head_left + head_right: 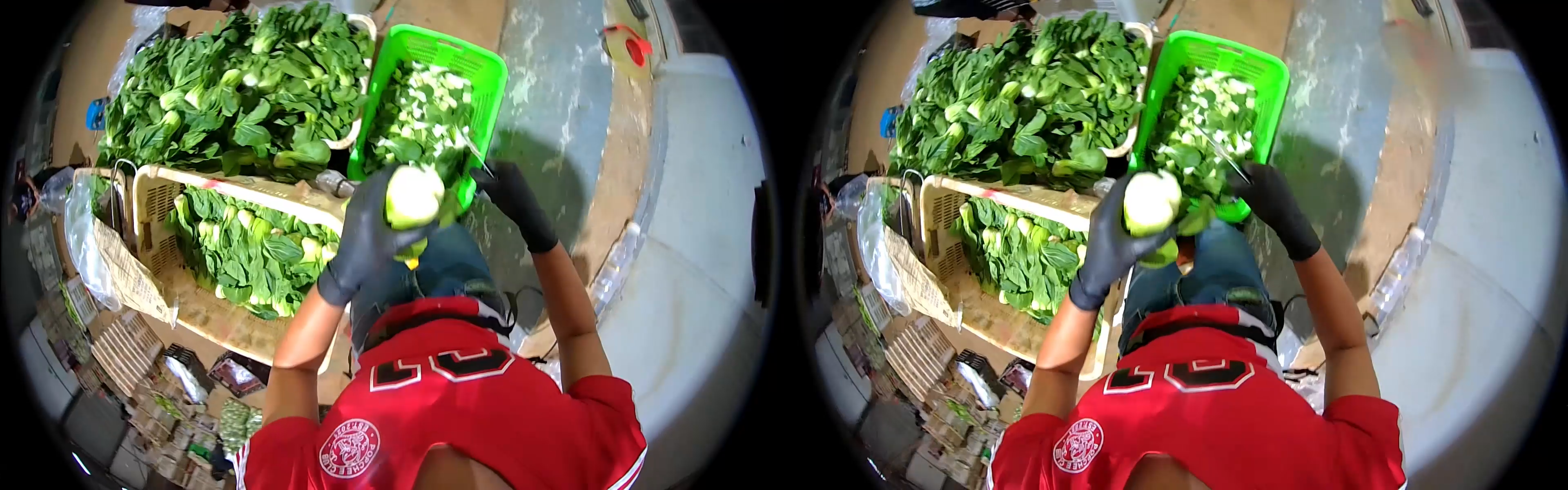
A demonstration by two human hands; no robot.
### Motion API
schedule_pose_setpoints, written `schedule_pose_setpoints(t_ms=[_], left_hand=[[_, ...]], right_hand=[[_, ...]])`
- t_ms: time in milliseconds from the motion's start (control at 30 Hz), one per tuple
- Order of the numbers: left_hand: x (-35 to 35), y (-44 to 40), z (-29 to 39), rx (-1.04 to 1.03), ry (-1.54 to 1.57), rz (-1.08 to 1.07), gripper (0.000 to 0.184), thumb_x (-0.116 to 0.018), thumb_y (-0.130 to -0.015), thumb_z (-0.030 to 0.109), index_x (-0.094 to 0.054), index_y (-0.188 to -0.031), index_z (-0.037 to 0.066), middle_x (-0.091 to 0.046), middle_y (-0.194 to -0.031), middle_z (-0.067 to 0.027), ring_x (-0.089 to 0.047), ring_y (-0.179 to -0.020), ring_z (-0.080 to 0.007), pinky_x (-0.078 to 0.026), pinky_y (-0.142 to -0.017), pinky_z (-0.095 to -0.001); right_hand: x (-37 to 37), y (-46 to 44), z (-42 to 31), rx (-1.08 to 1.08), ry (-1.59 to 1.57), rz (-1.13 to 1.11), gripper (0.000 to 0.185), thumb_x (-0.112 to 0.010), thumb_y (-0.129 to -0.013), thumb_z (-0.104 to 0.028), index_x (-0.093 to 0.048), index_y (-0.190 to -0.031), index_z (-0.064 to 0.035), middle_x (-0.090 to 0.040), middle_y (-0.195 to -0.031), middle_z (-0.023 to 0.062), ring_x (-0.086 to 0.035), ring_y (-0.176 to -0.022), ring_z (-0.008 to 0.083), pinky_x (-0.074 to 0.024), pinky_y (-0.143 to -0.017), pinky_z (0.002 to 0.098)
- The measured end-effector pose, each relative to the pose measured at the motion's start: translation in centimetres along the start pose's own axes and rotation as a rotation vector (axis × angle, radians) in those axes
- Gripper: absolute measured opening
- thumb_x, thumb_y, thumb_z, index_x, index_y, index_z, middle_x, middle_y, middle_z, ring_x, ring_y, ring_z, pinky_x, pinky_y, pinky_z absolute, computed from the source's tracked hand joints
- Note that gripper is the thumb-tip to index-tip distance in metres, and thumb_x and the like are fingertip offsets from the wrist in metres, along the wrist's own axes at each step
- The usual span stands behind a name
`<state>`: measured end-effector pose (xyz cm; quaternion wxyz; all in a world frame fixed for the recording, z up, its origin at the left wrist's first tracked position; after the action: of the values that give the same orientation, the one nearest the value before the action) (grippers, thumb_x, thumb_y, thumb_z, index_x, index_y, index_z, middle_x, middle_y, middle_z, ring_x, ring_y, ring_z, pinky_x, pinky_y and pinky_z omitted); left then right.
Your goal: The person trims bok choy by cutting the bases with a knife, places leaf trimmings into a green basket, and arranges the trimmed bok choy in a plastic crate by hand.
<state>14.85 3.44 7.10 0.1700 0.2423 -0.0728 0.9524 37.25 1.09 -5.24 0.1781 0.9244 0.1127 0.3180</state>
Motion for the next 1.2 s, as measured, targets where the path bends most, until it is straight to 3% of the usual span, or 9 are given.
schedule_pose_setpoints(t_ms=[67, 333, 600, 667, 733, 800, 867, 967, 1200], left_hand=[[-1.9, -1.2, -0.6, 0.077, 0.058, -0.084, 0.066, -0.08, -0.059, 0.022, -0.05, -0.112, -0.002, -0.06, -0.1, -0.0173, -0.06, -0.092, -0.0286, -0.047, -0.083, -0.0372], [-3.3, -1.7, -1.2, 0.098, 0.042, -0.117, 0.062, -0.08, -0.055, 0.021, -0.052, -0.106, -0.001, -0.059, -0.092, -0.0172, -0.057, -0.084, -0.0342, -0.045, -0.077, -0.0408], [-2.7, -2.0, 1.1, -0.012, 0.003, -0.028, 0.068, -0.082, -0.053, 0.024, -0.052, -0.109, -0.001, -0.057, -0.1, -0.0185, -0.054, -0.092, -0.0348, -0.043, -0.083, -0.042], [-2.7, -2.7, -1.0, 0.122, 0.141, -0.095, 0.067, -0.082, -0.055, 0.024, -0.052, -0.109, -0.002, -0.057, -0.1, -0.0192, -0.055, -0.091, -0.035, -0.043, -0.083, -0.0415], [-2.9, -2.5, -1.8, 0.111, 0.232, -0.139, 0.07, -0.078, -0.064, 0.028, -0.045, -0.117, -0.002, -0.057, -0.106, -0.0189, -0.056, -0.099, -0.0312, -0.042, -0.09, -0.0388], [-2.7, -3.2, -0.6, 0.1, 0.199, -0.189, 0.072, -0.074, -0.072, 0.035, -0.036, -0.12, -0.003, -0.052, -0.111, -0.0208, -0.053, -0.105, -0.0321, -0.041, -0.09, -0.0376], [-2.6, -2.7, -1.4, 0.182, 0.249, -0.231, 0.072, -0.067, -0.078, 0.04, -0.033, -0.125, -0.004, -0.045, -0.116, -0.0213, -0.044, -0.112, -0.0312, -0.036, -0.094, -0.0384], [-2.0, -3.3, -0.2, 0.079, 0.003, -0.232, 0.06, -0.068, -0.076, 0.034, -0.044, -0.118, -0.002, -0.051, -0.111, -0.0233, -0.049, -0.105, -0.0364, -0.039, -0.09, -0.0401], [-1.9, -3.2, -0.1, 0.053, 0.039, -0.461, 0.049, -0.067, -0.076, 0.025, -0.049, -0.115, 0.002, -0.059, -0.098, -0.0231, -0.059, -0.09, -0.0373, -0.046, -0.076, -0.0423]], right_hand=[[3.0, 2.1, -7.7, 0.218, 0.032, 0.142, 0.023, -0.062, -0.079, -0.026, -0.055, -0.069, -0.0062, -0.053, -0.058, 0.0131, -0.056, -0.054, 0.0306, -0.0437, -0.05, 0.0409], [2.6, 3.7, -12.4, 0.44, 0.266, 0.131, 0.021, -0.068, -0.071, -0.02, -0.053, -0.068, -0.0054, -0.054, -0.063, 0.0142, -0.054, -0.057, 0.0333, -0.042, -0.05, 0.0386], [0.9, -0.2, -0.4, 0.156, 0.143, 0.132, 0.023, -0.059, -0.081, -0.023, -0.056, -0.069, -0.0044, -0.055, -0.06, 0.0155, -0.058, -0.057, 0.0332, -0.0437, -0.053, 0.0405], [1.9, 0.6, -2.9, 0.255, 0.025, 0.267, 0.015, -0.062, -0.08, -0.018, -0.059, -0.084, -0.004, -0.058, -0.071, 0.0157, -0.059, -0.065, 0.0302, -0.0437, -0.056, 0.0383], [1.2, 0.8, -7.1, 0.326, -0.429, 0.071, 0.055, -0.071, -0.076, -0.014, -0.046, -0.124, -0.0026, -0.055, -0.117, 0.0096, -0.052, -0.108, 0.019, -0.0422, -0.089, 0.0332], [-0.6, 0.6, -8.4, 0.354, -0.726, -0.125, 0.079, -0.075, -0.073, -0.018, -0.031, -0.135, -0.0007, -0.041, -0.134, 0.0123, -0.041, -0.12, 0.0178, -0.0338, -0.1, 0.0325], [1.1, 0.7, -13.0, 0.316, -0.615, -0.229, 0.077, -0.077, -0.072, -0.019, -0.035, -0.133, -0.0001, -0.045, -0.131, 0.0122, -0.043, -0.118, 0.0186, -0.0337, -0.099, 0.0318], [1.2, 0.0, -12.9, 0.389, -0.276, -0.265, 0.072, -0.078, -0.07, -0.022, -0.04, -0.127, 0.0008, -0.051, -0.121, 0.016, -0.05, -0.11, 0.0225, -0.0375, -0.095, 0.0331], [1.1, 0.1, -11.5, 0.449, -0.086, -0.285, 0.082, -0.079, -0.065, -0.035, -0.04, -0.124, 0.0076, -0.05, -0.116, 0.0254, -0.05, -0.108, 0.0343, -0.0395, -0.093, 0.0374]])
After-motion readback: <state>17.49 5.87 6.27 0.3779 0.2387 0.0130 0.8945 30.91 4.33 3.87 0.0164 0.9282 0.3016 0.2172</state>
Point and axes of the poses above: each hand's wrist, its own y-axis away from the middle knuckle, its own x-axis out of the back of the hand, z = x × y, the point moved 8 cm from there along -y, towards the middle knuckle
